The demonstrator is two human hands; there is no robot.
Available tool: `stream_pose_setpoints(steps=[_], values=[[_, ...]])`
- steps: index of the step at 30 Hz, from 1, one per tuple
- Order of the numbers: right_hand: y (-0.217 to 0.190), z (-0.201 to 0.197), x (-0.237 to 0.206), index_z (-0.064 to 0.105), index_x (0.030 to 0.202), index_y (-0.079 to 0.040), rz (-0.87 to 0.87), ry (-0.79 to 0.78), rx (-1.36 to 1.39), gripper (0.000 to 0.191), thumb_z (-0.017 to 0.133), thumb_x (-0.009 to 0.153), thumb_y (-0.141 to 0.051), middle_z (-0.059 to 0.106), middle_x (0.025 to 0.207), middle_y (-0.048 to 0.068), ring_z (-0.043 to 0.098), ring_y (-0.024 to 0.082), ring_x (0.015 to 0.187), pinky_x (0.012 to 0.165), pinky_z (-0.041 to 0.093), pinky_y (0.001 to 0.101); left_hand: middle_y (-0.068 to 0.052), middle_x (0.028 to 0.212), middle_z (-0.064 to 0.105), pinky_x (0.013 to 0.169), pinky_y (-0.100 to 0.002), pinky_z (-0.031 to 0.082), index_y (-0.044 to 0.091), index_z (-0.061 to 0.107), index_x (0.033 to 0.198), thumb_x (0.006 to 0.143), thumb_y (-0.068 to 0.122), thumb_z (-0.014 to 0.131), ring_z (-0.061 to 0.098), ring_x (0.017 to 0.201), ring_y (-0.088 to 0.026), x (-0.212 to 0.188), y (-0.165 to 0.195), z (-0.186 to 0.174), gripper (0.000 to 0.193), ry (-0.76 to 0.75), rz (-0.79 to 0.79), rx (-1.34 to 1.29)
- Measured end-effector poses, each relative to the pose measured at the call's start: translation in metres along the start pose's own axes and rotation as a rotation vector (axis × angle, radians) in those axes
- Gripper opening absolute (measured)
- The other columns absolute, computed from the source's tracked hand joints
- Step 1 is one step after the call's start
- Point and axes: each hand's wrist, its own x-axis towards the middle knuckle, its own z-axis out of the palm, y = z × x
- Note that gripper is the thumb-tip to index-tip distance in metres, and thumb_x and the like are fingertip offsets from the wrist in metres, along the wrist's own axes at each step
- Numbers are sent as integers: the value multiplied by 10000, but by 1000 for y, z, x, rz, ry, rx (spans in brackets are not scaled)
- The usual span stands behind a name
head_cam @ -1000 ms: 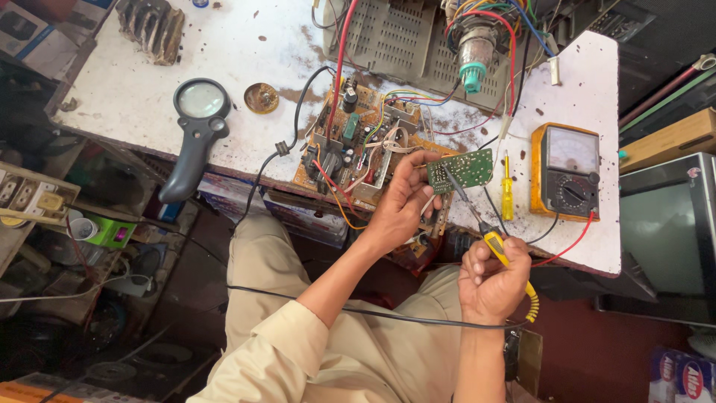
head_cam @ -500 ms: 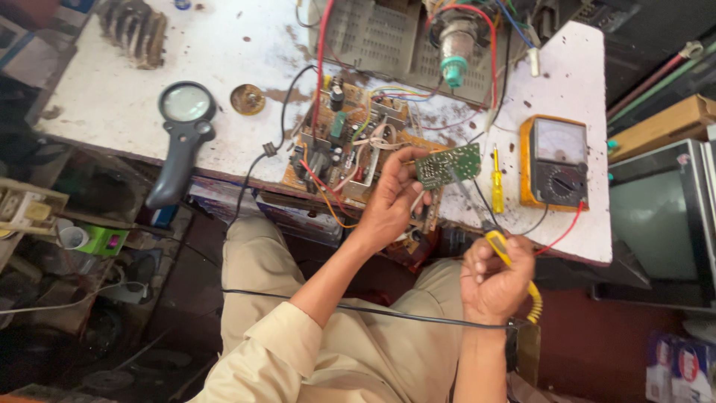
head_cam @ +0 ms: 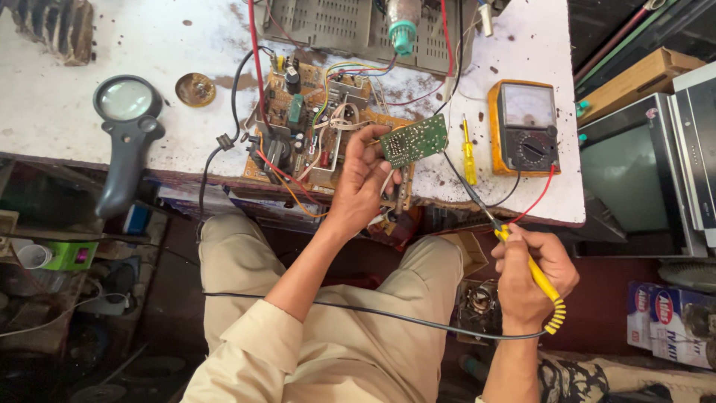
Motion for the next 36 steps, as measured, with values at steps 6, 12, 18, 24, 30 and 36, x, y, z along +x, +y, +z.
stream_pose_setpoints(steps=[6, 12, 18, 24, 30, 36], values=[[-2, 1, -2, 689, 968, 33, -43, 16, -101, 102, 644, 1010, -48, 684, 741, 55, 574, 53, 607, 573, 467, 208, -84, 1148, 600, 716, -241, 481, 71, 329, 1503, 1045, -101, 444, 573, 878, -107, -3, 2, 2, 503, 0, -8, 13], [-3, 6, 0, 659, 905, 30, -15, 13, -91, 140, 671, 1021, -49, 670, 725, 53, 554, 51, 589, 548, 443, 212, -86, 1150, 606, 707, -242, 480, 71, 326, 1496, 1043, -101, 445, 570, 870, -107, -3, 7, 2, 499, -7, -8, 10], [-4, 6, 0, 667, 917, 31, -31, 0, -92, 116, 657, 1012, -35, 675, 728, 52, 548, 48, 589, 552, 440, 208, -90, 1136, 601, 702, -247, 487, 70, 324, 1500, 1047, -96, 438, 573, 864, -107, -5, 9, 2, 496, -5, -26, 34], [-6, 3, 2, 677, 953, 32, -14, -10, -68, 90, 641, 1007, -30, 675, 735, 50, 557, 47, 593, 555, 452, 205, -91, 1141, 606, 704, -247, 484, 65, 326, 1496, 1046, -97, 441, 574, 866, -107, -6, 10, 4, 492, -4, -24, 18], [-5, 0, 1, 685, 978, 29, 4, 7, -62, 81, 635, 1006, -28, 678, 746, 59, 566, 48, 598, 554, 457, 202, -94, 1144, 609, 699, -244, 482, 63, 327, 1495, 1042, -98, 445, 575, 865, -107, -6, 9, 4, 495, 3, -31, 9], [2, 4, -1, 624, 942, 22, 5, 89, 282, 103, 633, 1022, -43, 636, 722, 124, 537, 131, 546, 515, 418, 237, -88, 1154, 613, 689, -240, 480, 65, 329, 1492, 1032, -97, 445, 570, 852, -104, -3, 3, 3, 501, 14, -17, 10]])
